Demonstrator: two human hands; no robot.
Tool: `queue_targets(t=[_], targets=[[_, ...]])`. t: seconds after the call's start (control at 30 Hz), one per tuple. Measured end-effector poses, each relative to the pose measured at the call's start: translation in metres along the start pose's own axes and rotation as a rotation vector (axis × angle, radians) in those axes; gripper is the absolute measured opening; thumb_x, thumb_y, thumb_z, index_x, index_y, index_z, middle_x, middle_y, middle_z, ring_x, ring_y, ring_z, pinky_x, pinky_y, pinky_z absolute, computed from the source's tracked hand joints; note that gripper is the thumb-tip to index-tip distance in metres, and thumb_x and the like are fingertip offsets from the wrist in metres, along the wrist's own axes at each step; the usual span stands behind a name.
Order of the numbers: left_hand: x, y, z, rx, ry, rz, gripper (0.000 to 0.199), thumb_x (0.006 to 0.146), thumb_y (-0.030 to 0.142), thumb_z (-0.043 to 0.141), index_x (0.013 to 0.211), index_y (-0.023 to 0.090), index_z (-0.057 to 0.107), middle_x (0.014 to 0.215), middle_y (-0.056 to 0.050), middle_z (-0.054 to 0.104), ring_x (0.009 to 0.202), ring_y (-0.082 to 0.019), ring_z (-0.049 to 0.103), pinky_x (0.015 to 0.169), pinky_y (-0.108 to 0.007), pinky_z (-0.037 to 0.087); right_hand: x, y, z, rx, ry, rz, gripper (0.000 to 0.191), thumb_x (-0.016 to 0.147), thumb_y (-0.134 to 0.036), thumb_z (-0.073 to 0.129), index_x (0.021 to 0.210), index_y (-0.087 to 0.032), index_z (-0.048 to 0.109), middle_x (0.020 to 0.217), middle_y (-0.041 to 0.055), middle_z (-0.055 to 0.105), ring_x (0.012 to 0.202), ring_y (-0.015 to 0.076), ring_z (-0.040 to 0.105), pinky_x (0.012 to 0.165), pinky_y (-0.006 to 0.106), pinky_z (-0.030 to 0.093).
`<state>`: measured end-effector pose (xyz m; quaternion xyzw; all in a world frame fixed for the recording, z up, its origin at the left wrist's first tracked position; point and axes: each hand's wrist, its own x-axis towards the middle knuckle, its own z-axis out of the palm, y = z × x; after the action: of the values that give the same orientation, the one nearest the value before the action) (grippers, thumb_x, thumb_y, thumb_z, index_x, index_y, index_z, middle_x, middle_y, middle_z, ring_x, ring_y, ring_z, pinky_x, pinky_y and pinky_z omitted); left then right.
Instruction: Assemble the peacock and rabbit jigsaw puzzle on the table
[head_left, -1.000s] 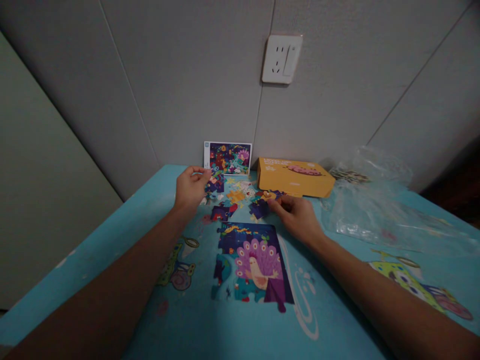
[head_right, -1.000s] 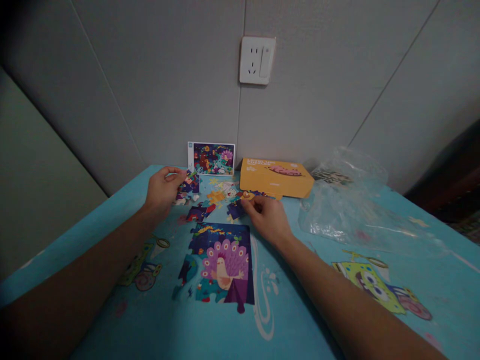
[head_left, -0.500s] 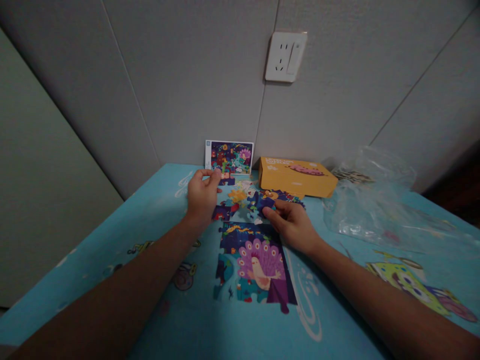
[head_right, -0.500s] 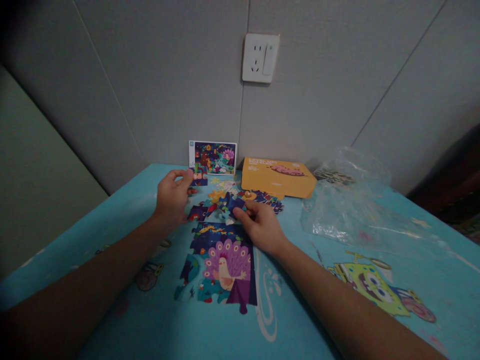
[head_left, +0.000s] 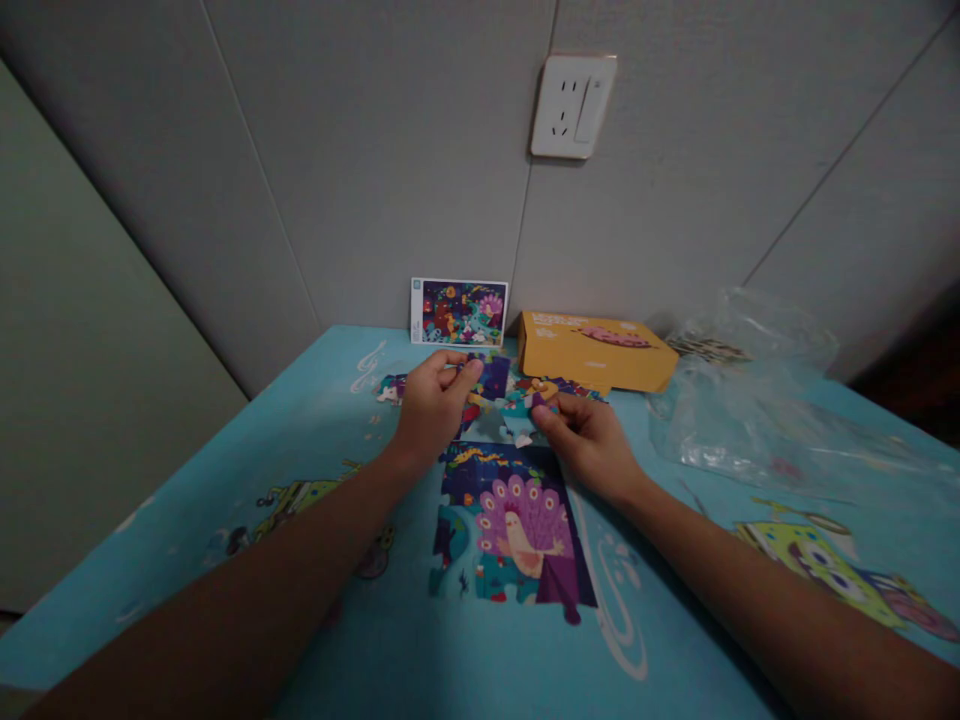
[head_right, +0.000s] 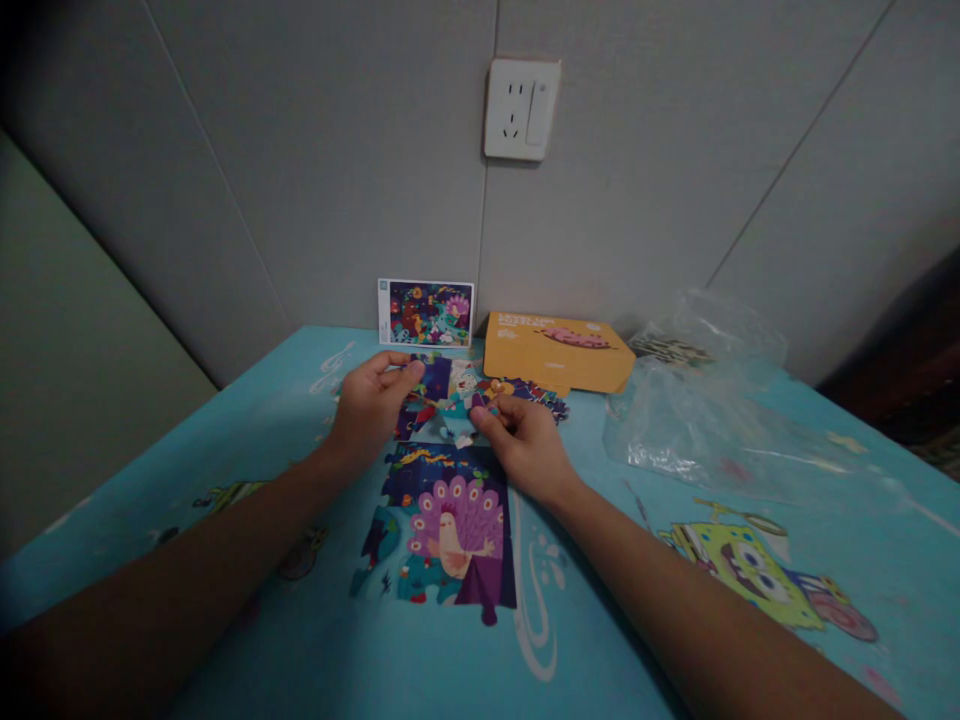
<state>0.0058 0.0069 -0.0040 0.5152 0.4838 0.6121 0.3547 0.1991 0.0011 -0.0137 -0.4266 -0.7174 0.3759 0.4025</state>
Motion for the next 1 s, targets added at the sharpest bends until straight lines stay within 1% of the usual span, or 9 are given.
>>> queue_targets(t=[0.07, 0.23, 0.43, 0.53, 0.6, 0.67, 0.8, 0.87, 1.0], targets=[[0.002, -0.001, -0.001, -0.034, 0.046, -0.019, 0.026, 0.076, 0.042, 0.066, 0.079, 0.018, 0.058, 0.054, 0.004, 0.056, 0.045, -0.009, 0.047, 0.045, -0.021, 0.035, 0.0, -0.001, 0.0, 0.018, 0.003, -0.009, 0.042, 0.082, -0.055, 0.054, 0.061, -0.02, 0.043, 0.051, -0.0071, 0.028, 0.048, 0.0076, 0.023, 0.046, 0.025, 0.017], [-0.006, 0.0, 0.006, 0.015, -0.319, 0.0, 0.025, 0.071, 0.04, 0.071, 0.079, 0.016, 0.068, 0.075, -0.003, 0.069, 0.063, -0.014, 0.061, 0.057, -0.025, 0.046, -0.001, 0.001, 0.003, -0.001, -0.028, 0.014, 0.035, 0.081, -0.053, 0.058, 0.074, -0.019, 0.05, 0.055, -0.006, 0.037, 0.048, 0.0088, 0.031, 0.045, 0.024, 0.022], [-0.004, 0.006, 0.002, 0.138, -0.416, 0.168, 0.023, 0.079, 0.036, 0.061, 0.075, 0.017, 0.073, 0.1, -0.009, 0.071, 0.095, -0.021, 0.065, 0.081, -0.031, 0.051, -0.003, -0.001, 0.002, -0.126, -0.076, -0.037, 0.046, 0.084, -0.055, 0.052, 0.057, -0.019, 0.04, 0.055, -0.0041, 0.033, 0.051, 0.0086, 0.029, 0.046, 0.024, 0.022], [0.008, 0.004, -0.011, 0.376, -0.269, 0.181, 0.027, 0.086, 0.034, 0.053, 0.086, 0.016, 0.073, 0.096, -0.008, 0.073, 0.095, -0.021, 0.065, 0.09, -0.033, 0.048, -0.002, -0.003, -0.001, -0.164, 0.02, -0.012, 0.049, 0.082, -0.058, 0.052, 0.055, -0.02, 0.039, 0.053, -0.0038, 0.033, 0.051, 0.0087, 0.029, 0.046, 0.024, 0.022], [0.015, 0.0, -0.022, 0.724, -0.046, 0.142, 0.024, 0.084, 0.024, 0.053, 0.097, 0.015, 0.071, 0.104, -0.009, 0.071, 0.099, -0.023, 0.062, 0.095, -0.037, 0.045, 0.0, -0.003, -0.002, -0.193, 0.074, -0.008, 0.05, 0.082, -0.058, 0.052, 0.053, -0.02, 0.037, 0.052, -0.0039, 0.032, 0.05, 0.0086, 0.029, 0.046, 0.025, 0.021], [0.021, -0.006, -0.032, 1.107, 0.099, 0.028, 0.038, 0.08, 0.023, 0.058, 0.117, 0.017, 0.065, 0.117, -0.014, 0.065, 0.114, -0.032, 0.054, 0.099, -0.047, 0.041, 0.001, -0.001, -0.003, -0.203, 0.08, -0.008, 0.051, 0.082, -0.058, 0.052, 0.053, -0.02, 0.036, 0.051, -0.0041, 0.031, 0.049, 0.0084, 0.028, 0.045, 0.025, 0.02], [0.026, -0.013, -0.046, 1.395, -0.029, -0.124, 0.041, 0.083, 0.032, 0.054, 0.121, 0.022, 0.064, 0.121, -0.017, 0.06, 0.116, -0.041, 0.049, 0.089, -0.054, 0.045, 0.001, 0.002, -0.003, -0.241, 0.059, -0.012, 0.051, 0.082, -0.057, 0.054, 0.052, -0.021, 0.034, 0.05, -0.0049, 0.03, 0.047, 0.0078, 0.027, 0.045, 0.025, 0.02], [0.028, -0.014, -0.048, 1.386, -0.065, -0.135, 0.037, 0.083, 0.033, 0.054, 0.117, 0.023, 0.067, 0.118, -0.015, 0.063, 0.114, -0.039, 0.052, 0.088, -0.053, 0.046, 0.0, 0.003, -0.002, -0.261, 0.053, -0.011, 0.052, 0.082, -0.057, 0.054, 0.051, -0.021, 0.033, 0.05, -0.0051, 0.03, 0.048, 0.0077, 0.027, 0.045, 0.025, 0.019], [0.034, -0.015, -0.049, 1.248, 0.001, -0.152, 0.035, 0.082, 0.035, 0.058, 0.113, 0.024, 0.067, 0.111, -0.012, 0.068, 0.109, -0.035, 0.057, 0.089, -0.05, 0.045, 0.0, 0.002, -0.003, -0.268, 0.055, -0.005, 0.051, 0.083, -0.057, 0.053, 0.051, -0.02, 0.035, 0.049, -0.0051, 0.031, 0.047, 0.0077, 0.028, 0.046, 0.025, 0.02]])
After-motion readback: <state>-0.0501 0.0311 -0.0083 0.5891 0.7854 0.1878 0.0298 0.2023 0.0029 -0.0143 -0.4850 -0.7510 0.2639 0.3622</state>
